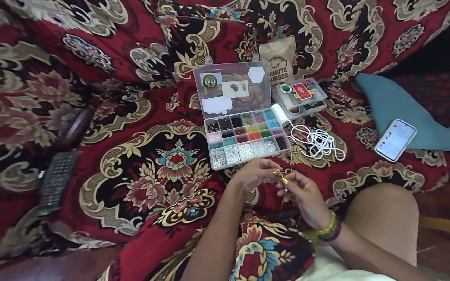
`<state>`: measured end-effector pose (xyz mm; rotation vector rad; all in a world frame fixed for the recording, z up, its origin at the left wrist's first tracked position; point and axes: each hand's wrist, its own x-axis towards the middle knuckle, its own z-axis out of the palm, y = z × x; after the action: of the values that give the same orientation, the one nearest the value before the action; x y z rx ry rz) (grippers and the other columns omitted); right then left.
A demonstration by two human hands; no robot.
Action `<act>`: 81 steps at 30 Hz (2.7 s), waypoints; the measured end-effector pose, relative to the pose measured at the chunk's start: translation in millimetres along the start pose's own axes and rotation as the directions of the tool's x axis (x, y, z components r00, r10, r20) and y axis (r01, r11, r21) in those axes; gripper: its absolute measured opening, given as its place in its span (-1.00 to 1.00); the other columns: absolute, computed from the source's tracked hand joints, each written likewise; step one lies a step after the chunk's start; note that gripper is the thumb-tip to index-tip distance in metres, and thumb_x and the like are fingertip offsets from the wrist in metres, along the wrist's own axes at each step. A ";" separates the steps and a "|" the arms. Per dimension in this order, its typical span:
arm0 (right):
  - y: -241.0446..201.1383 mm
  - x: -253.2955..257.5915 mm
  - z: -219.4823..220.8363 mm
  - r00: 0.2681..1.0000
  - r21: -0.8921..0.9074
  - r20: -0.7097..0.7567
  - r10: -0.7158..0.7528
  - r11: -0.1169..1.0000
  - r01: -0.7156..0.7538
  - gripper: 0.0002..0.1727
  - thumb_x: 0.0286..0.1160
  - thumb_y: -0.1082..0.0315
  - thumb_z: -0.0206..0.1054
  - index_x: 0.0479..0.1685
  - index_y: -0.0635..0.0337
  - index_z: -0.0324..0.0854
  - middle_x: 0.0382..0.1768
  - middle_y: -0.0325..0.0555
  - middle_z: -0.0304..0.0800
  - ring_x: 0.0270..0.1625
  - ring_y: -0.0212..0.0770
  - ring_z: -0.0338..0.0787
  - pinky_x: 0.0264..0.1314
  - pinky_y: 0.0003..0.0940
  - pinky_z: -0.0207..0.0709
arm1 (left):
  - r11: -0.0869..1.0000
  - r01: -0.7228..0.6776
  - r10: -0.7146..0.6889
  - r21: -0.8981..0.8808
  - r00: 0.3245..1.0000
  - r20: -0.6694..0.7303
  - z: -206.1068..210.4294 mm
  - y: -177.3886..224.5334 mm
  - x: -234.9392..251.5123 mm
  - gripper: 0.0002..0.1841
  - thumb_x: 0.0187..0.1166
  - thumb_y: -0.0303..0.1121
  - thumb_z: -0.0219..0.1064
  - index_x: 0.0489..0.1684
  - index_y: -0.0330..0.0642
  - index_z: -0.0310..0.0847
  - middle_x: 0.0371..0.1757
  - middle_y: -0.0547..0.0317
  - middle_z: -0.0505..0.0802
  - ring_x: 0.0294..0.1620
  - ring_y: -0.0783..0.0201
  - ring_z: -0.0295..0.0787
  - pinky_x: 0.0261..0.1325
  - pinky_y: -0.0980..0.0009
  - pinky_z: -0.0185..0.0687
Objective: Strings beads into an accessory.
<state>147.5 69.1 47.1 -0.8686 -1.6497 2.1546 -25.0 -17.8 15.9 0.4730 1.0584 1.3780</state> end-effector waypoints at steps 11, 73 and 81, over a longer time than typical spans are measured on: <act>-0.2 -1.3 0.9 1.000 0.004 0.003 0.006 1.000 -0.006 -0.89 0.61 0.52 0.19 -0.17 0.31 0.62 -0.30 -0.11 0.90 -0.36 -0.34 0.88 -0.31 -0.49 0.76 | 1.000 -0.004 0.004 0.025 1.000 0.017 -0.7 0.1 -0.5 -0.83 0.59 -0.62 0.23 -0.26 -0.14 0.70 -0.34 0.35 0.89 -0.30 0.46 0.86 -0.07 0.48 0.80; 5.8 -1.1 -2.4 0.992 -0.166 0.060 -0.112 0.979 0.120 -0.80 0.62 0.44 0.21 -0.05 0.29 0.75 0.06 -0.16 0.88 -0.14 -0.41 0.85 -0.20 -0.53 0.75 | 0.336 0.527 0.280 0.780 0.735 -0.617 -23.5 46.7 -35.7 -0.80 0.64 -0.35 0.38 -0.06 -0.31 0.85 0.07 -0.30 0.84 0.28 -0.28 0.69 0.43 -0.26 0.40; 2.0 -1.1 -0.7 0.997 -0.125 0.049 -0.059 0.990 0.065 -0.81 0.62 0.47 0.18 -0.05 0.30 0.71 -0.06 -0.15 0.89 -0.14 -0.35 0.88 -0.16 -0.48 0.78 | 0.277 0.577 0.209 0.768 0.744 -0.634 -21.5 43.8 -28.5 -0.72 0.67 -0.26 0.37 0.03 -0.33 0.82 0.20 -0.40 0.75 0.37 -0.33 0.60 0.44 -0.26 0.37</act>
<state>149.1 68.5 45.4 -0.7968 -1.8274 2.0612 -62.8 -42.2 50.0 0.6952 2.5037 0.4199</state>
